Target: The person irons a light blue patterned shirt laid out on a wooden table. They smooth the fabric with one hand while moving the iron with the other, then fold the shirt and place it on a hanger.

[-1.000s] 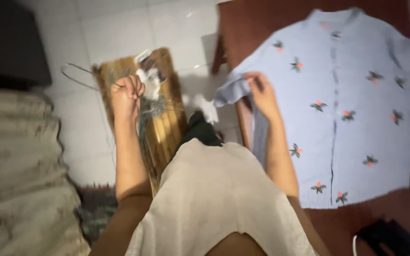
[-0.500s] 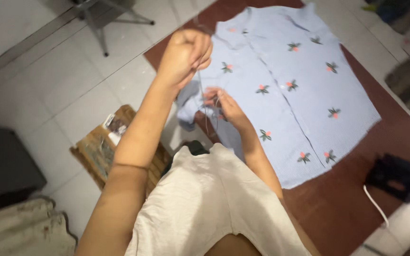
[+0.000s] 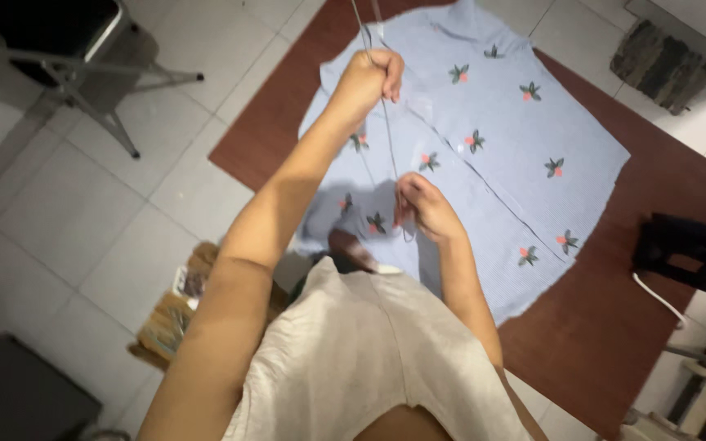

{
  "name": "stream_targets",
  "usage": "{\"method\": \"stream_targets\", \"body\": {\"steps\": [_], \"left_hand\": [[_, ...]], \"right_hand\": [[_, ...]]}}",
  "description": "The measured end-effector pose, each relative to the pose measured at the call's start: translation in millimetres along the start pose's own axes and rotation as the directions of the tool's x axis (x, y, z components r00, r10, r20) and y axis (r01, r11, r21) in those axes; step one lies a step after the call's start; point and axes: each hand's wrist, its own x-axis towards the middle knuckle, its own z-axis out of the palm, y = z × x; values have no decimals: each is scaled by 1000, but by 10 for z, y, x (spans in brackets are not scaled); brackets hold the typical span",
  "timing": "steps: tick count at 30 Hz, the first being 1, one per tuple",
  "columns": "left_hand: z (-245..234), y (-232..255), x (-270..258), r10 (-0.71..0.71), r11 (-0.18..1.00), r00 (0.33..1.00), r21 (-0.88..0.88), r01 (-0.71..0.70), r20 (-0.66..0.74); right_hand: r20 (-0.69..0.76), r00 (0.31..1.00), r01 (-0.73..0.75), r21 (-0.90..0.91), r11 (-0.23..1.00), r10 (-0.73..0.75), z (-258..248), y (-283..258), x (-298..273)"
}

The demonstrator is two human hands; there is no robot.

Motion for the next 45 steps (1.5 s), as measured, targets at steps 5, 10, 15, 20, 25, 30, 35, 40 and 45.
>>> {"method": "stream_targets", "body": {"steps": [5, 10, 15, 20, 25, 30, 35, 40, 45], "left_hand": [[-574, -69, 287, -254, 966, 953, 92, 242, 167], [-1365, -777, 511, -360, 831, 933, 463, 309, 24], [-1939, -1771, 474, -216, 489, 975, 858, 157, -55], [-1847, -2214, 552, -308, 168, 943, 968, 186, -128], [-1899, -2201, 624, -321, 220, 946, 969, 113, -37], [-2034, -2005, 451, -140, 451, 964, 881, -141, 226], [-2140, -1452, 55, 127, 713, 920, 611, -345, 371], [-2126, -967, -12, -30, 731, 920, 636, -246, 390], [-2101, -797, -5, -66, 770, 921, 607, -197, 384]], "right_hand": [[-189, 980, -71, -58, 996, 59, 230, -334, 158], [-504, 864, -121, -248, 961, -21, 180, -468, 223], [-695, 714, -244, -360, 901, -84, -45, -413, 54], [-633, 679, -309, -705, 638, -370, -168, -659, -104], [-635, 642, -485, -770, 415, -429, -121, -1071, -12], [-578, 695, -503, -816, 285, -428, -223, -1396, 252], [-256, 810, -426, -875, -229, -528, -712, -1654, 449], [-281, 879, -386, -894, -229, -386, -1336, -2004, 862], [-237, 934, -279, -951, -131, -267, -1396, -2191, 1463]]}}
